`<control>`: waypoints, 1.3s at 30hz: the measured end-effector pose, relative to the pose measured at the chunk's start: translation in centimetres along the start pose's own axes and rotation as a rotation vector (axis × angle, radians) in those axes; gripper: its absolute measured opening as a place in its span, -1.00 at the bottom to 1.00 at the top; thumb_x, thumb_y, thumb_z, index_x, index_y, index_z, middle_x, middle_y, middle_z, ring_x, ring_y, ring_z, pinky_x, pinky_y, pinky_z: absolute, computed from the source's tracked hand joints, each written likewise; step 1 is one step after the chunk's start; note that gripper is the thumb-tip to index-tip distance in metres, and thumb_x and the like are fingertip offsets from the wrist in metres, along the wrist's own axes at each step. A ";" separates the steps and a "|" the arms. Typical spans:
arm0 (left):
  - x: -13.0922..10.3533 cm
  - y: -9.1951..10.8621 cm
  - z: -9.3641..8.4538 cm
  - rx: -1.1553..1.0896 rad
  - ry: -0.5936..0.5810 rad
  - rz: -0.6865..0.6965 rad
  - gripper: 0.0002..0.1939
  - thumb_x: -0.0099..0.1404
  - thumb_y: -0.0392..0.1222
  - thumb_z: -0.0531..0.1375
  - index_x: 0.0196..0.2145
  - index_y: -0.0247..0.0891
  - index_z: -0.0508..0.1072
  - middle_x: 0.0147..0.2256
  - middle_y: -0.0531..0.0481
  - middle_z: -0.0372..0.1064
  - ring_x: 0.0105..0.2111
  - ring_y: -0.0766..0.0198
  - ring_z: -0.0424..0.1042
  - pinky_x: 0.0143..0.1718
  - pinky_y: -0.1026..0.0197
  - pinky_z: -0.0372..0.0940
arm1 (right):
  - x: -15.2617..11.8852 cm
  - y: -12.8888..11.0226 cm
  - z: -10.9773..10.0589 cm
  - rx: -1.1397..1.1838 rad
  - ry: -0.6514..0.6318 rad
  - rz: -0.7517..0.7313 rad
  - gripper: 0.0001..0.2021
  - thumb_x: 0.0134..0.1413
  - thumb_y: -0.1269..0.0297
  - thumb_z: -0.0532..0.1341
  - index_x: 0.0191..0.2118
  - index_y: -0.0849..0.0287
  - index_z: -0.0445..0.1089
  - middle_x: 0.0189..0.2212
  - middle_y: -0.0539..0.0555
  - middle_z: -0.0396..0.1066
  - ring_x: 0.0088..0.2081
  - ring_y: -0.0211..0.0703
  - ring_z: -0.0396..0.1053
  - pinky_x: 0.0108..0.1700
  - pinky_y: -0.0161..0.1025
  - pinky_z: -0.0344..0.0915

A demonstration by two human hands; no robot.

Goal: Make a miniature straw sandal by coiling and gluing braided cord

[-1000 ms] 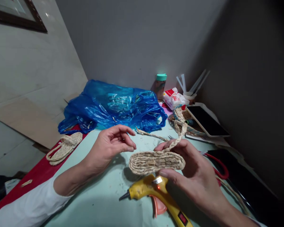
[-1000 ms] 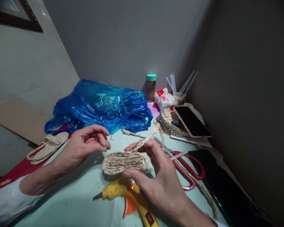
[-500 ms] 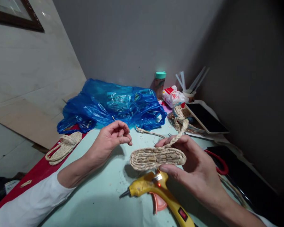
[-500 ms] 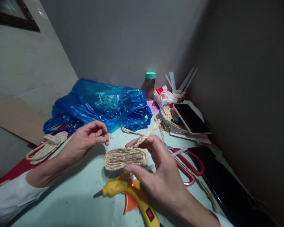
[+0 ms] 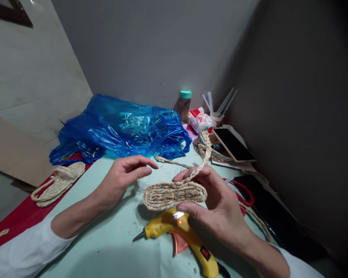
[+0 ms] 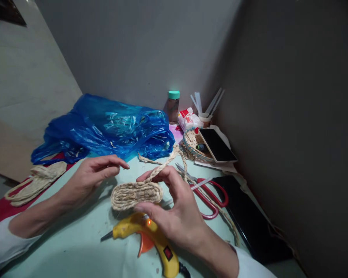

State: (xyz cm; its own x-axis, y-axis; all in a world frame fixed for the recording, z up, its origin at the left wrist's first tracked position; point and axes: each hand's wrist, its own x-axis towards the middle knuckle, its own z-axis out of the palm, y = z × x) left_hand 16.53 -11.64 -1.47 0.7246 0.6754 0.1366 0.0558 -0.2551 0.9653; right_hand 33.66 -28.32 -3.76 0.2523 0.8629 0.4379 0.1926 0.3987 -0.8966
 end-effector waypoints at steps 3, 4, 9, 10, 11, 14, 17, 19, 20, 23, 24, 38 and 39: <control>-0.4 1.0 0.8 0.012 -0.204 0.096 -0.73 0.18 -0.12 0.32 -0.14 -0.16 0.62 -0.10 -0.04 0.51 -0.06 0.11 0.43 -0.03 0.17 0.32 | -0.1 0.2 0.1 0.011 -0.016 -0.023 -0.67 0.13 0.33 0.40 -0.06 -0.04 0.30 -0.08 -0.02 0.42 -0.05 -0.13 0.43 -0.01 -0.16 0.38; -0.5 1.4 1.1 0.027 -0.268 0.114 -0.70 0.15 -0.15 0.33 -0.13 -0.17 0.62 -0.09 -0.05 0.51 -0.04 0.08 0.43 0.01 0.14 0.30 | -0.1 0.3 0.0 0.010 -0.017 -0.039 -0.66 0.14 0.33 0.39 -0.06 -0.05 0.30 -0.08 -0.02 0.42 -0.05 -0.13 0.43 0.00 -0.15 0.38; -0.9 2.6 2.5 0.157 -0.263 0.131 -0.79 0.16 -0.20 0.36 -0.20 -0.18 0.66 -0.25 -0.06 0.55 -0.21 0.12 0.46 -0.15 0.15 0.32 | -0.2 0.4 0.0 -0.032 -0.020 -0.067 -0.65 0.14 0.38 0.38 -0.02 -0.05 0.32 -0.06 0.01 0.40 -0.03 -0.11 0.42 0.05 -0.12 0.36; -0.8 2.7 2.7 0.151 -0.254 0.126 -0.81 0.18 -0.19 0.35 -0.22 -0.18 0.67 -0.29 -0.06 0.55 -0.26 0.14 0.46 -0.22 0.17 0.32 | -0.3 0.3 0.0 -0.029 -0.027 -0.063 -0.66 0.15 0.39 0.38 -0.03 -0.04 0.32 -0.05 0.02 0.40 -0.01 -0.10 0.41 0.06 -0.10 0.35; -0.8 2.8 2.8 0.140 -0.246 0.122 -0.84 0.19 -0.19 0.34 -0.26 -0.18 0.68 -0.33 -0.05 0.54 -0.31 0.17 0.45 -0.29 0.20 0.31 | -0.3 0.2 0.0 -0.020 -0.036 -0.062 -0.66 0.15 0.41 0.37 -0.03 -0.04 0.32 -0.03 0.03 0.39 0.01 -0.09 0.40 0.07 -0.09 0.35; -0.6 3.1 2.8 0.112 -0.221 0.130 -0.94 0.17 -0.24 0.34 -0.41 -0.18 0.67 -0.42 0.00 0.51 -0.39 0.24 0.41 -0.38 0.27 0.27 | -0.2 0.0 -0.1 -0.020 -0.055 -0.057 -0.63 0.14 0.38 0.38 0.00 -0.08 0.31 0.01 0.02 0.38 0.06 -0.08 0.37 0.12 -0.08 0.32; -0.6 3.2 2.3 0.087 -0.172 0.102 -0.97 0.13 -0.26 0.37 -0.43 -0.16 0.65 -0.42 0.03 0.52 -0.42 0.28 0.41 -0.41 0.32 0.28 | -0.2 -0.2 -0.4 -0.010 -0.075 0.002 -0.61 0.12 0.20 0.41 0.04 -0.12 0.34 0.05 0.02 0.36 0.11 -0.03 0.33 0.16 -0.07 0.27; -0.7 3.1 1.9 0.088 -0.142 0.077 -0.91 0.10 -0.27 0.39 -0.37 -0.15 0.64 -0.40 0.05 0.52 -0.45 0.31 0.41 -0.46 0.35 0.28 | -0.1 -0.2 -0.6 0.067 -0.091 0.069 -0.66 0.19 0.05 0.34 0.05 -0.09 0.39 0.06 0.06 0.37 0.10 0.00 0.33 0.15 -0.08 0.28; -0.7 3.0 1.8 0.094 -0.132 0.077 -0.86 0.09 -0.28 0.40 -0.34 -0.14 0.64 -0.38 0.05 0.52 -0.45 0.31 0.41 -0.47 0.37 0.28 | -0.1 -0.2 -0.7 0.123 -0.084 0.100 -0.70 0.24 0.02 0.29 0.03 -0.06 0.42 0.04 0.07 0.38 0.09 0.00 0.33 0.13 -0.11 0.29; -0.8 2.4 1.6 0.095 -0.129 0.104 -0.78 0.08 -0.30 0.42 -0.27 -0.12 0.63 -0.34 0.05 0.53 -0.43 0.31 0.43 -0.45 0.39 0.31 | 0.2 0.0 -0.8 0.274 0.001 0.169 -0.78 0.30 0.06 0.23 -0.05 0.01 0.49 -0.05 0.08 0.43 0.03 -0.08 0.36 0.06 -0.24 0.34; -0.7 2.1 1.6 0.081 -0.141 0.104 -0.78 0.10 -0.30 0.42 -0.26 -0.11 0.64 -0.33 0.04 0.54 -0.42 0.31 0.44 -0.43 0.39 0.33 | 0.3 0.1 -0.8 0.313 0.028 0.200 -0.81 0.29 0.10 0.25 -0.08 0.02 0.50 -0.10 0.06 0.45 -0.01 -0.14 0.38 0.02 -0.29 0.35; -0.4 1.7 1.5 0.132 -0.321 0.198 -0.83 0.20 -0.24 0.36 -0.24 -0.02 0.70 -0.43 -0.08 0.58 -0.41 0.15 0.52 -0.33 0.20 0.40 | 0.4 -0.2 -0.8 0.310 0.046 0.268 -0.95 0.27 0.23 0.30 -0.20 0.04 0.49 -0.30 -0.03 0.44 -0.24 -0.26 0.40 -0.13 -0.33 0.35; -0.4 1.7 1.6 0.129 -0.339 0.197 -0.82 0.21 -0.24 0.36 -0.24 -0.02 0.70 -0.43 -0.09 0.57 -0.40 0.14 0.52 -0.33 0.19 0.40 | 0.5 -0.1 -0.8 0.293 0.056 0.281 -0.95 0.27 0.24 0.30 -0.23 0.05 0.49 -0.32 -0.04 0.44 -0.26 -0.27 0.39 -0.15 -0.34 0.34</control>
State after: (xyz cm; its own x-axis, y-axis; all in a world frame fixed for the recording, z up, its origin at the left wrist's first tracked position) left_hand 17.42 -13.46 -0.22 0.9142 0.3441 0.2143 -0.0370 -0.4557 0.8894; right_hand 34.52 -28.19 -3.42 0.3098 0.9357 0.1688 -0.1670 0.2283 -0.9592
